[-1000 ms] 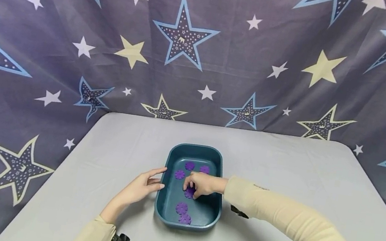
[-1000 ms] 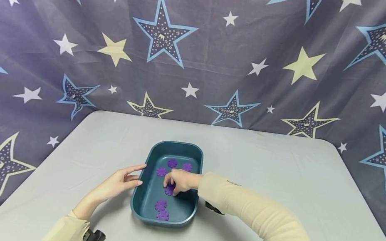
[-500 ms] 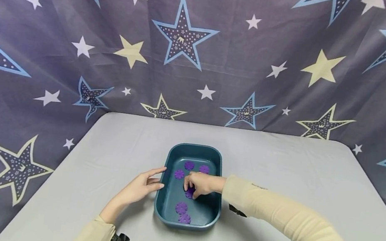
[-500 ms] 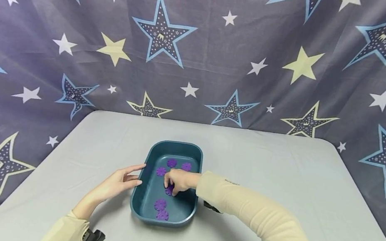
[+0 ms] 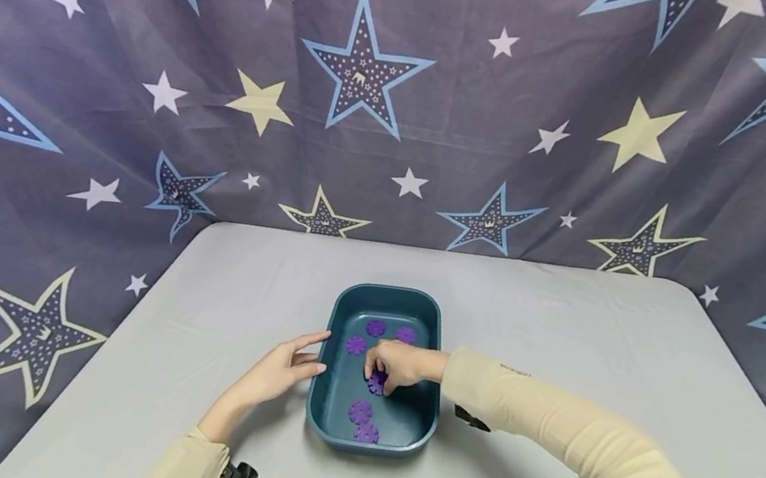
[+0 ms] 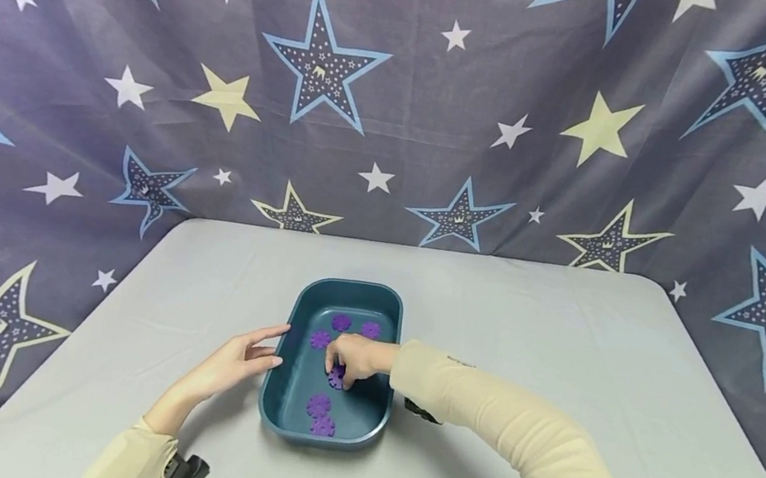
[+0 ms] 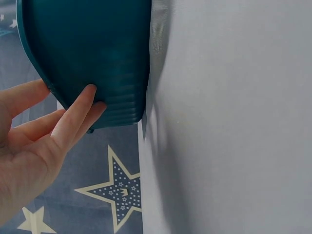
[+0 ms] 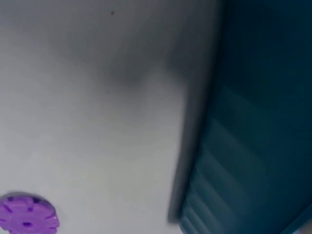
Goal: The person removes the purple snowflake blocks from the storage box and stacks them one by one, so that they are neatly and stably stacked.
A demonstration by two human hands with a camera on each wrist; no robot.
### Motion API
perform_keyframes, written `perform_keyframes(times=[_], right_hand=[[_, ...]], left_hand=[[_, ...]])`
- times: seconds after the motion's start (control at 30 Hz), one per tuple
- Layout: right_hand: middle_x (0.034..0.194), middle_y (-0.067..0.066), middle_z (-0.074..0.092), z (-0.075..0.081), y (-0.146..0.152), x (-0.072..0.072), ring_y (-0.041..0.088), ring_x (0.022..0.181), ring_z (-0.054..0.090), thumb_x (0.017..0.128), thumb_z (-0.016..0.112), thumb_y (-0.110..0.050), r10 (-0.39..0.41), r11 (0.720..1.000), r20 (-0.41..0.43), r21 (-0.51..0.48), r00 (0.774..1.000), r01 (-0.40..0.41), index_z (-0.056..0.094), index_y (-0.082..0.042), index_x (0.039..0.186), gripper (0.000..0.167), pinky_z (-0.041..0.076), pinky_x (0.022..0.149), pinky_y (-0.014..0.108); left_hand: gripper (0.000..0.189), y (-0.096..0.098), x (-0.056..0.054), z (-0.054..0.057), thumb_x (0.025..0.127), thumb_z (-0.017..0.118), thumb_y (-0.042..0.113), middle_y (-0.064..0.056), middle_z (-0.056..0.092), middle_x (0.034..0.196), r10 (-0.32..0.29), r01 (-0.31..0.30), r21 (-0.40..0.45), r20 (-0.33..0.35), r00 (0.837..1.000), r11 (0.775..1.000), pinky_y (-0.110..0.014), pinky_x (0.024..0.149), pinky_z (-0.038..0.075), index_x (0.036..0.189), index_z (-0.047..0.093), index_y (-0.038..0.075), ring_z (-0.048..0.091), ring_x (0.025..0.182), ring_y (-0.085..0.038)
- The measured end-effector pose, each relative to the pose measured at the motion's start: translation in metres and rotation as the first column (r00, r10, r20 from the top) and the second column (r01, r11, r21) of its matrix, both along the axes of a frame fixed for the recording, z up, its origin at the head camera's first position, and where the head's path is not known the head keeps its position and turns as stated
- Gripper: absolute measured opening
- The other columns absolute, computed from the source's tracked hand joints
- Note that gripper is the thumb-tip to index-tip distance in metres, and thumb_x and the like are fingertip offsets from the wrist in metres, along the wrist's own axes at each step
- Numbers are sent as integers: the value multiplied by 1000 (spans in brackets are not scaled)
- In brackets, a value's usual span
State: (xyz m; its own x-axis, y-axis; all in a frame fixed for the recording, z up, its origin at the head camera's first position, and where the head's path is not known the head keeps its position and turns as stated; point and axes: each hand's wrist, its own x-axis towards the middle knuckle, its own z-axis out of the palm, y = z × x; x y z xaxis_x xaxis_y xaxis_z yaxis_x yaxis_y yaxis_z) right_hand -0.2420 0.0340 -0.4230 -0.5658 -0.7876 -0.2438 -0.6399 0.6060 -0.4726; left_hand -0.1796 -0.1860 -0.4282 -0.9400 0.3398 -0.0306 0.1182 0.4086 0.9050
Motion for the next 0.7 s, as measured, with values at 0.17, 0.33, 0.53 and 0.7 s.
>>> perform_keyframes(times=[0.17, 0.33, 0.53, 0.7], right_hand=[[81, 3, 56, 1, 1, -1, 10, 72, 49, 62, 75, 5, -3, 999, 1, -46, 1000, 3, 65, -7, 84, 27, 44, 65, 18], [80, 5, 62, 4, 1, -2, 12, 72, 55, 66, 71, 9, 4, 996, 19, -87, 1000, -2, 68, -5, 84, 23, 46, 64, 17], [83, 6, 66, 7, 4, -4, 13, 77, 58, 71, 60, 16, 14, 993, 52, -116, 999, -7, 70, -3, 87, 26, 47, 65, 15], [85, 7, 66, 13, 6, -4, 13, 77, 59, 73, 56, 16, 8, 992, 71, -127, 997, 1, 70, -1, 88, 26, 48, 62, 14]], left_hand=[[54, 0, 0, 1, 86, 57, 12, -20, 29, 139, 3, -3, 2, 5, 1000, 1000, -44, 93, 38, 134, 36, 3, 43, 116, -37], [54, 0, 0, 1, 86, 58, 11, -20, 30, 139, 5, -5, -1, -2, 1000, 1000, -45, 94, 38, 134, 37, 3, 43, 116, -37], [54, 0, 1, 2, 86, 57, 11, -20, 29, 139, 1, -1, 2, 5, 1000, 1000, -44, 93, 38, 134, 36, 3, 43, 116, -37], [54, 0, 0, 2, 86, 57, 12, -21, 29, 139, -9, 9, -1, -1, 1000, 1000, -44, 93, 38, 134, 36, 2, 43, 116, -38]])
